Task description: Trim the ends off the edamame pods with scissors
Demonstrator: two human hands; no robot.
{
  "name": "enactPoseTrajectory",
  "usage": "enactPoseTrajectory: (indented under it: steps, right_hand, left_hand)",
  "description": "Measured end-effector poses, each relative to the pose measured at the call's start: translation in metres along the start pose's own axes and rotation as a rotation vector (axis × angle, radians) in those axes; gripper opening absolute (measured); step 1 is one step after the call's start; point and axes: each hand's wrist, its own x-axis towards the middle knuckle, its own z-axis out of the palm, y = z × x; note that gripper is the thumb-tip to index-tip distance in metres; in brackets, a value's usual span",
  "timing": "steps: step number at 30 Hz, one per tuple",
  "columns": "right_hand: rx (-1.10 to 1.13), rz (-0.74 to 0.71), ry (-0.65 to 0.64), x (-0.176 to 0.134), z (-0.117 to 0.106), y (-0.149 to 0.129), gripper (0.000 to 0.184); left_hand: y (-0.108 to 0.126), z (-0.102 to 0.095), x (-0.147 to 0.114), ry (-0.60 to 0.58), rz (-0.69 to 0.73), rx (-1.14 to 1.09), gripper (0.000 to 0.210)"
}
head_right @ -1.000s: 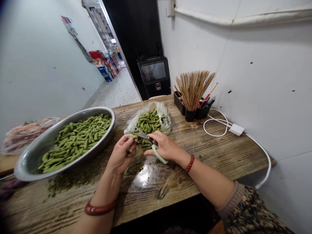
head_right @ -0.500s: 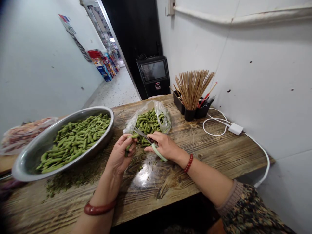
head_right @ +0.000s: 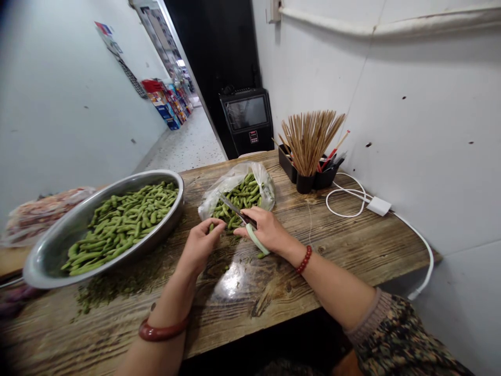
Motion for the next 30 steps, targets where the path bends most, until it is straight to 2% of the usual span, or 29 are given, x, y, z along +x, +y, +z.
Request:
enactPoseTrajectory:
  steps: [2, 4, 8, 11, 20, 24, 27, 30]
  right_hand:
    - [0.005, 0.002, -0.003, 0.0, 0.0, -0.001, 0.043]
    - [0.007, -0.006, -0.004, 0.0, -0.001, -0.001, 0.043]
    - [-0.002, -0.022, -0.004, 0.0, 0.001, -0.001, 0.042]
    - [0.001, -0.021, -0.007, 0.0, 0.001, 0.0, 0.042]
    - [-0.005, -0.01, -0.004, 0.0, 0.001, 0.0, 0.043]
    - [-0.004, -0.01, -0.018, 0.0, 0.001, -0.001, 0.043]
    - [0.005, 0.002, -0.012, 0.0, 0.0, -0.002, 0.043]
    - [0.011, 0.014, -0.003, 0.0, 0.0, -0.003, 0.042]
  left_hand:
    - [-0.008, 0.001, 0.001, -0.009, 0.151, 0.307, 0.005]
    - [-0.015, 0.001, 0.002, -0.065, 0.243, 0.55, 0.009]
    - [-0.018, 0.0, 0.0, -0.156, 0.26, 0.893, 0.018]
    - [-0.015, 0.0, -0.001, -0.168, 0.241, 1.01, 0.018]
    - [-0.01, -0.003, -0.002, -0.198, 0.244, 1.105, 0.017]
    - [-0.009, -0.001, -0.003, -0.23, 0.264, 1.058, 0.013]
    - [-0.01, -0.002, -0.001, -0.194, 0.277, 0.91, 0.011]
    - [-0.007, -0.003, 0.001, -0.098, 0.231, 0.542, 0.007]
